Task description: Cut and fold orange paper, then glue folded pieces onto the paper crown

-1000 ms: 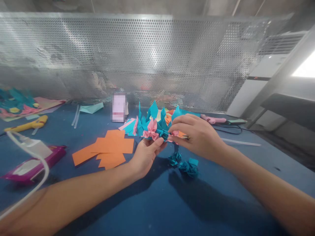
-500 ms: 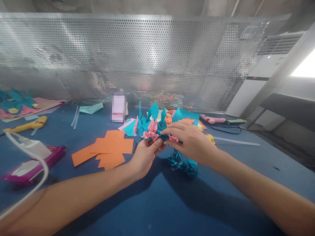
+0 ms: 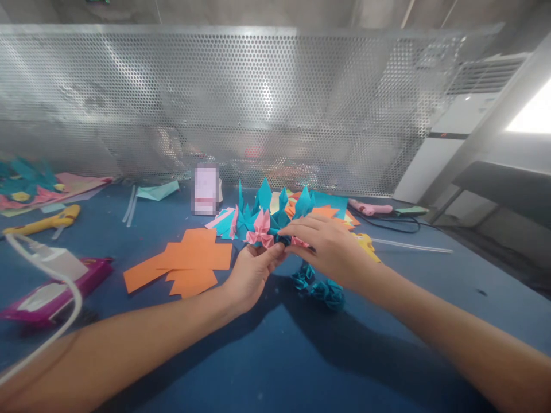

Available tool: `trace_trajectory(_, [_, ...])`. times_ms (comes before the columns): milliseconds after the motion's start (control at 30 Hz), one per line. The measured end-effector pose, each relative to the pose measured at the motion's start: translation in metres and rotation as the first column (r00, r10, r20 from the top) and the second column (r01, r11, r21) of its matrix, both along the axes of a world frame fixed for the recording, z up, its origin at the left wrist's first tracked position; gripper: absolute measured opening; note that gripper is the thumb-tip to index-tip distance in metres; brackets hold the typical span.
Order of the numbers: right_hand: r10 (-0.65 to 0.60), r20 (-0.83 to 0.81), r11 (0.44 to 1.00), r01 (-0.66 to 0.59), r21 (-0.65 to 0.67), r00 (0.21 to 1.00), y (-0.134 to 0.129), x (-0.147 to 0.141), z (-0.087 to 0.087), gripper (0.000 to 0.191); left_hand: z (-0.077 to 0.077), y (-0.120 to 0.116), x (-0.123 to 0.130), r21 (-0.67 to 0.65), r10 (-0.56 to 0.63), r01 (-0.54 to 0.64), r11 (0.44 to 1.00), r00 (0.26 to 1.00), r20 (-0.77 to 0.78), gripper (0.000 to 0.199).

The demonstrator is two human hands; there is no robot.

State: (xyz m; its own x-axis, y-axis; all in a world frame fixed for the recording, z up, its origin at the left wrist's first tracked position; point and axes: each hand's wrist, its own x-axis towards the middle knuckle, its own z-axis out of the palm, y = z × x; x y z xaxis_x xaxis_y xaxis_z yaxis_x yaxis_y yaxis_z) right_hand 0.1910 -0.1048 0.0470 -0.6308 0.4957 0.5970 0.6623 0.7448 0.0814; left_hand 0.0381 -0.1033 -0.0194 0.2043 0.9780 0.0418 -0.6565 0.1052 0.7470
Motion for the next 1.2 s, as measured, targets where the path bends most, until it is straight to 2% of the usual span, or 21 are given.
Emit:
trace_trajectory(267, [-0.005, -0.026, 1.000, 0.005, 0.007, 1.000, 0.0008, -0.0015, -0.0047, 0.016, 0.0018, 0.0000, 0.0005, -0.007, 0.009, -0.009, 1.000, 1.000, -0.022, 0.017])
trace_trajectory(533, [0.041, -0.026, 0.995, -0.039, 0.096, 0.999, 0.0017, -0.0017, -0.0050, 0.018, 0.0020, -0.0012, 0.0003, 0.008, 0.011, -0.011, 1.000, 1.000, -0.015, 0.014])
trace_trajectory(867, [0.025, -0.009, 0.998, -0.024, 0.063, 1.000, -0.0016, -0.0035, -0.0047, 0.019, 0.0026, -0.0004, -0.0003, 0.031, 0.022, -0.020, 0.999, 0.997, -0.071, 0.017])
trace_trajectory(1100, [0.001, -0.077, 0.999, -0.005, -0.052, 0.997, 0.0010, -0.0005, -0.0020, 0.020, 0.0048, -0.0010, -0.0012, 0.018, 0.050, -0.049, 0.999, 0.997, -0.058, 0.017])
trace_trajectory(1200, [-0.001, -0.096, 0.999, -0.004, -0.048, 0.995, 0.0007, -0.0006, -0.0020, 0.020, 0.0059, -0.0009, -0.0013, 0.019, 0.057, -0.056, 0.998, 0.997, -0.052, 0.018])
